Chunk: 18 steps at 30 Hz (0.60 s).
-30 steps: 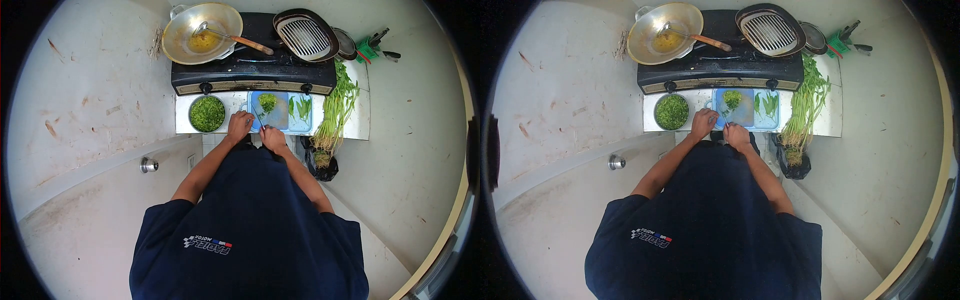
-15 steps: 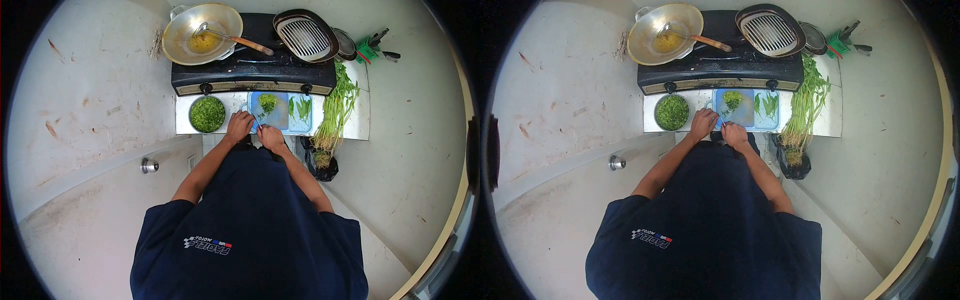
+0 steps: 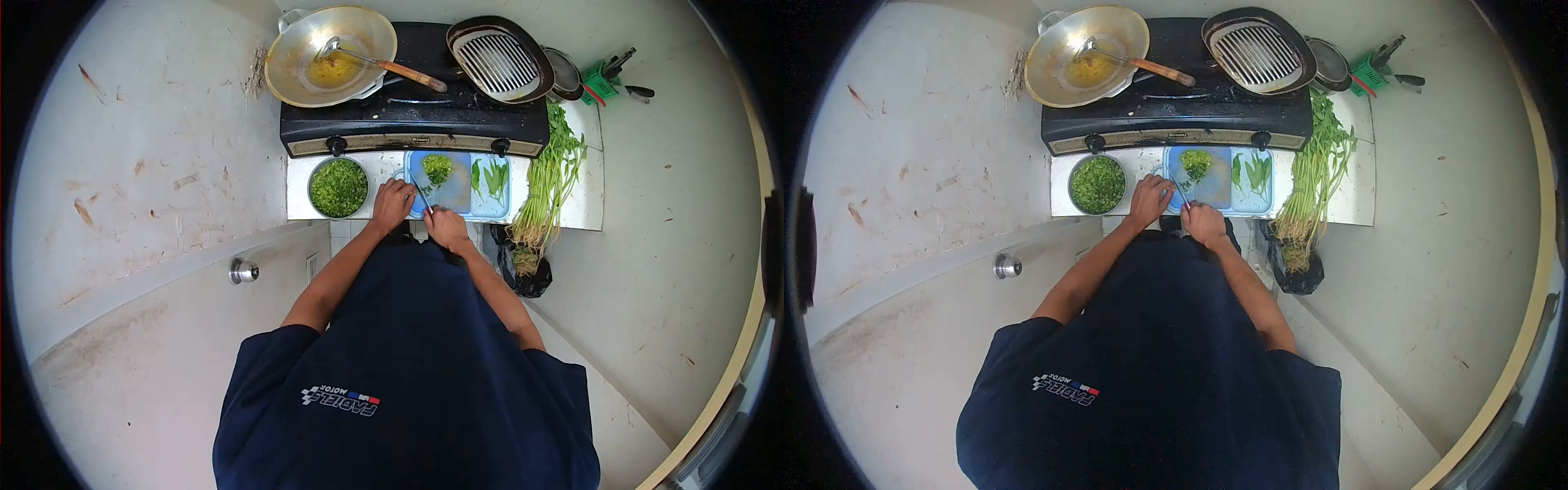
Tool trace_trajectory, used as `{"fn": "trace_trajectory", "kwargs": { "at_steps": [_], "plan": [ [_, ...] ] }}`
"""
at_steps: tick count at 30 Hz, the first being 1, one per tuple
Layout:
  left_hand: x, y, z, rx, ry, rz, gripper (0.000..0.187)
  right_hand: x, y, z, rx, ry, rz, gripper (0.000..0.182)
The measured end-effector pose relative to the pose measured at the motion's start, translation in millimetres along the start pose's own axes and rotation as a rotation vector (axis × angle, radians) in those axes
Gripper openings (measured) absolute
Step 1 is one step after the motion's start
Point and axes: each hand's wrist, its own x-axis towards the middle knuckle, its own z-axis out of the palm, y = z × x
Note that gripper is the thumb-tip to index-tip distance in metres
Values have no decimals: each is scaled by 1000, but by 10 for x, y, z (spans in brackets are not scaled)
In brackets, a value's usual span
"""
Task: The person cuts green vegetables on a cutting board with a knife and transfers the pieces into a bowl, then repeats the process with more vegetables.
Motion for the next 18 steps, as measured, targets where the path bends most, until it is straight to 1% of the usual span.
{"fn": "trace_trajectory", "kwargs": {
  "at_steps": [5, 8, 11, 14, 18],
  "plan": [
    [-1, 17, -39, 13, -17, 9, 7, -39, -48, -70, -11, -32, -3, 46],
    [-25, -5, -40, 4, -31, 18, 8, 17, -10, 21, -15, -42, 0, 46],
    [-63, -17, -30, -10, -15, 36, 10, 74, -20, 37, 8, 18, -52, 46],
    [-75, -26, -56, -20, -16, 37, 11, 60, -19, 32, 2, 5, -48, 48],
    [-81, -31, -49, -44, -30, 14, 12, 16, 7, -24, -31, -40, 9, 49]
  ]
}}
